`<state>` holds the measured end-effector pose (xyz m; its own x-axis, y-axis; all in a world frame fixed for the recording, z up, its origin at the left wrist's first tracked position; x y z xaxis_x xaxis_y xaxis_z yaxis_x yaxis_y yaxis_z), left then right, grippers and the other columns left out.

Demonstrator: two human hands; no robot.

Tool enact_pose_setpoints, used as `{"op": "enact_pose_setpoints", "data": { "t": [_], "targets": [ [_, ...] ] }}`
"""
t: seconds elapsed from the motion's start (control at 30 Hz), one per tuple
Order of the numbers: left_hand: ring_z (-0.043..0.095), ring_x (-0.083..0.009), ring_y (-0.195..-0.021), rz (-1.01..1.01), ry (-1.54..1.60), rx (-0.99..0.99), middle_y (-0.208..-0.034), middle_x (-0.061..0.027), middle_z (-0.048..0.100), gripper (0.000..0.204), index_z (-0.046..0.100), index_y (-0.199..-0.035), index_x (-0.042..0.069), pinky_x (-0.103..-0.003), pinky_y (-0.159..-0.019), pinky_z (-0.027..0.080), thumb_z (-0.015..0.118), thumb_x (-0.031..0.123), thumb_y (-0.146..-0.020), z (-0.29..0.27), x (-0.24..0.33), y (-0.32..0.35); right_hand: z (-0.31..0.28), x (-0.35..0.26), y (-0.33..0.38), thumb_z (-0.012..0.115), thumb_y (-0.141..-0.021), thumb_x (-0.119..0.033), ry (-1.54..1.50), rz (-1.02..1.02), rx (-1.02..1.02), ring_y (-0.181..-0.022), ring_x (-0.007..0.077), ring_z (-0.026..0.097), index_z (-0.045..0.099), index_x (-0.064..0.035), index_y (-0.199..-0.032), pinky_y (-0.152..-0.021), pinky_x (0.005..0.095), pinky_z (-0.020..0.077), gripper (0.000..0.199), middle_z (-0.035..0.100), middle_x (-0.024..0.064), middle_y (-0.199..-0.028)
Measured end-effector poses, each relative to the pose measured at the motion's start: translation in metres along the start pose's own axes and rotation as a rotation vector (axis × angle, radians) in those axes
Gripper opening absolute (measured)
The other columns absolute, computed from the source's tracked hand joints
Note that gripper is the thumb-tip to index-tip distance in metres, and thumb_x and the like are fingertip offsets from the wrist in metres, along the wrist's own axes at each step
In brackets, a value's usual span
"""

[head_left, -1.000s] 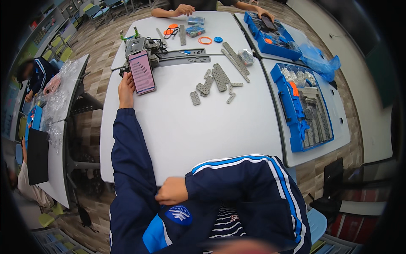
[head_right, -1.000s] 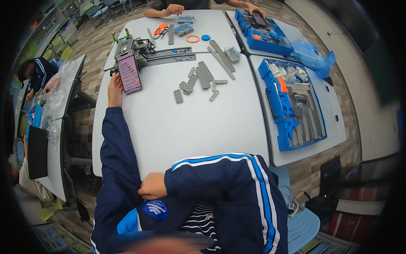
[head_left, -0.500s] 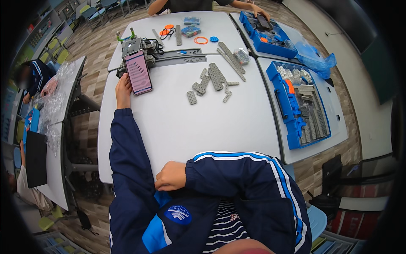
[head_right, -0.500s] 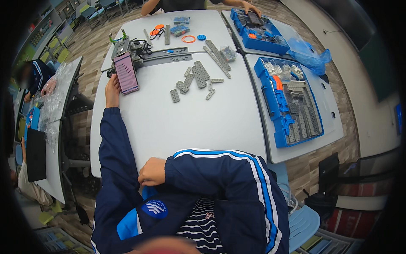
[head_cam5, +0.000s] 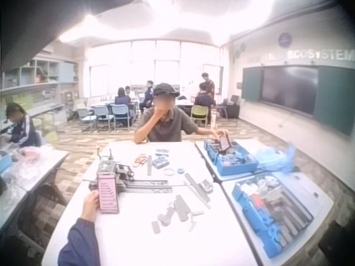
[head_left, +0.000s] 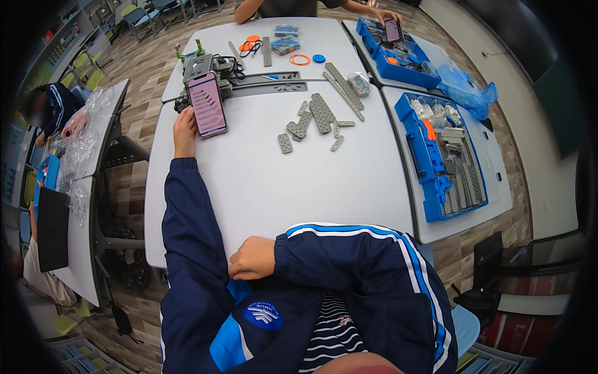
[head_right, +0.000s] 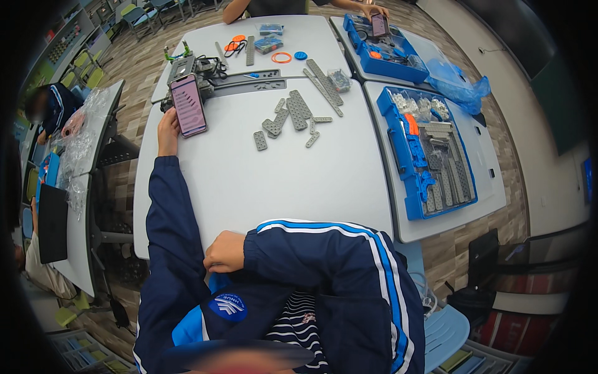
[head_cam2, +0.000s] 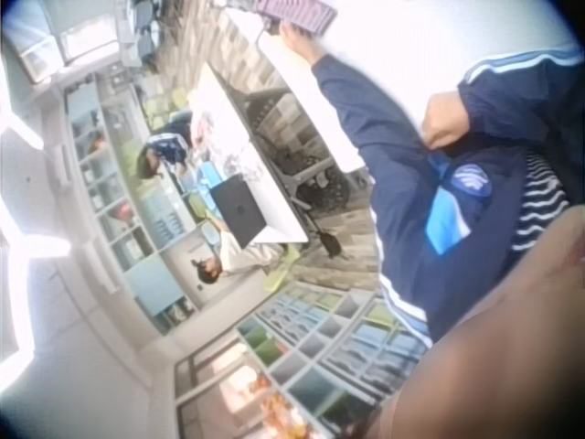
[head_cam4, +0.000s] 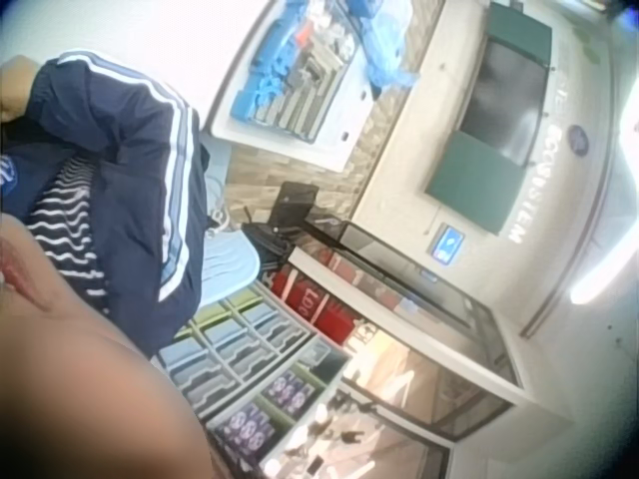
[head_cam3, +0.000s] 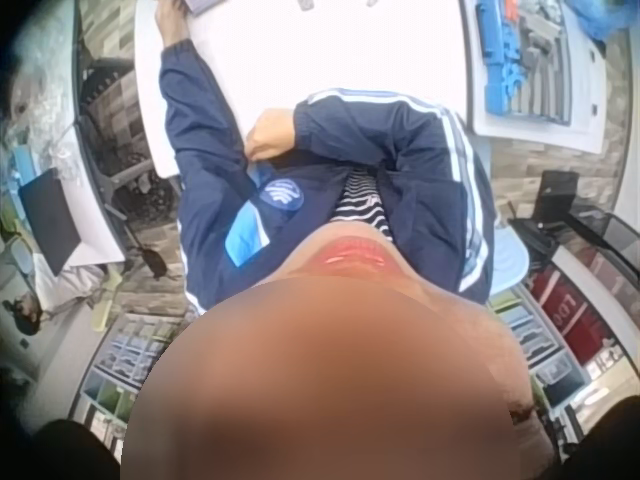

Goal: The person sorts small plastic components from a clear container onto a white table, then uses a smartphone to view a list of items. They continue to sort and handle small parts from multiple containers, organizing them on the table.

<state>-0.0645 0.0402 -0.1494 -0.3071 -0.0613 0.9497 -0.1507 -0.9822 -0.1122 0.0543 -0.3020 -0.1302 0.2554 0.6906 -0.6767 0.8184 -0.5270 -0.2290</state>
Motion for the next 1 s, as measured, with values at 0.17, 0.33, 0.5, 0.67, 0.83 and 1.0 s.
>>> {"op": "enact_pose_setpoints", "data": {
  "t": [0.17,0.33,0.5,0.67,0.83,1.0],
  "targets": [
    [0.069,-0.0124,-0.100,0.005,-0.004,0.001,-0.113,-0.0039,0.072,0.030,0.064,-0.125,0.003,-0.025,-0.086,0.052,0.058,0.025,-0.104,0.0003,0.0011,0.0013,-0.0001,0.0000,-0.0001,0.065,-0.093,-0.028,-0.002,-0.006,0.005,-0.080,0.0298,0.070,0.075,-0.0170,-0.095,-0.070,0.0436,0.0546,0.015,0.070,0.0052,-0.084],
    [0.069,-0.0125,-0.100,0.008,-0.004,0.009,-0.113,-0.0040,0.072,0.031,0.064,-0.125,0.003,-0.025,-0.086,0.052,0.058,0.025,-0.104,0.0007,0.0010,0.0014,-0.0001,0.0004,0.0000,0.065,-0.093,-0.028,-0.004,-0.009,0.007,-0.080,0.0296,0.070,0.075,-0.0170,-0.095,-0.070,0.0433,0.0547,0.015,0.070,0.0052,-0.085],
    [0.069,-0.0123,-0.101,0.008,-0.011,-0.001,-0.113,-0.0039,0.072,0.031,0.064,-0.125,0.003,-0.025,-0.086,0.052,0.059,0.025,-0.104,-0.0004,-0.0004,-0.0003,-0.0001,0.0003,-0.0002,0.065,-0.093,-0.028,0.001,-0.007,0.001,-0.080,0.0293,0.070,0.075,-0.0167,-0.096,-0.070,0.0432,0.0547,0.015,0.070,0.0050,-0.085],
    [0.069,-0.0121,-0.101,0.005,-0.014,0.000,-0.113,-0.0037,0.071,0.031,0.064,-0.126,0.003,-0.026,-0.087,0.052,0.060,0.025,-0.104,-0.0018,-0.0016,-0.0012,-0.0007,-0.0005,-0.0002,0.065,-0.093,-0.028,0.009,-0.006,0.001,-0.080,0.0291,0.070,0.075,-0.0167,-0.096,-0.070,0.0428,0.0548,0.015,0.070,0.0050,-0.085],
    [0.068,-0.0122,-0.101,-0.002,-0.021,0.017,-0.113,-0.0037,0.071,0.032,0.064,-0.126,0.004,-0.025,-0.087,0.052,0.060,0.026,-0.104,-0.0040,-0.0035,-0.0020,-0.0013,-0.0007,0.0002,0.065,-0.093,-0.027,0.006,-0.009,0.003,-0.080,0.0288,0.071,0.075,-0.0164,-0.096,-0.070,0.0424,0.0550,0.015,0.071,0.0048,-0.085],
    [0.068,-0.0121,-0.101,0.003,-0.022,-0.002,-0.113,-0.0037,0.071,0.032,0.064,-0.126,0.004,-0.025,-0.086,0.051,0.060,0.026,-0.104,-0.0052,-0.0040,-0.0033,-0.0008,-0.0006,0.0000,0.065,-0.093,-0.027,0.006,0.000,-0.013,-0.081,0.0284,0.071,0.076,-0.0162,-0.096,-0.070,0.0419,0.0552,0.015,0.072,0.0046,-0.086]
  ]
}}
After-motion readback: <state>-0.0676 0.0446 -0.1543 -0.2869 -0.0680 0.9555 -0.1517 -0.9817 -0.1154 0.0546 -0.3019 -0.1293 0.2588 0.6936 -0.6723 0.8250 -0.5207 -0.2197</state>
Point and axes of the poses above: each hand's wrist, its own y-axis away from the middle knuckle, its own z-axis out of the palm, x = y × z, the point moved 2 cm from there along -y, towards the middle knuckle
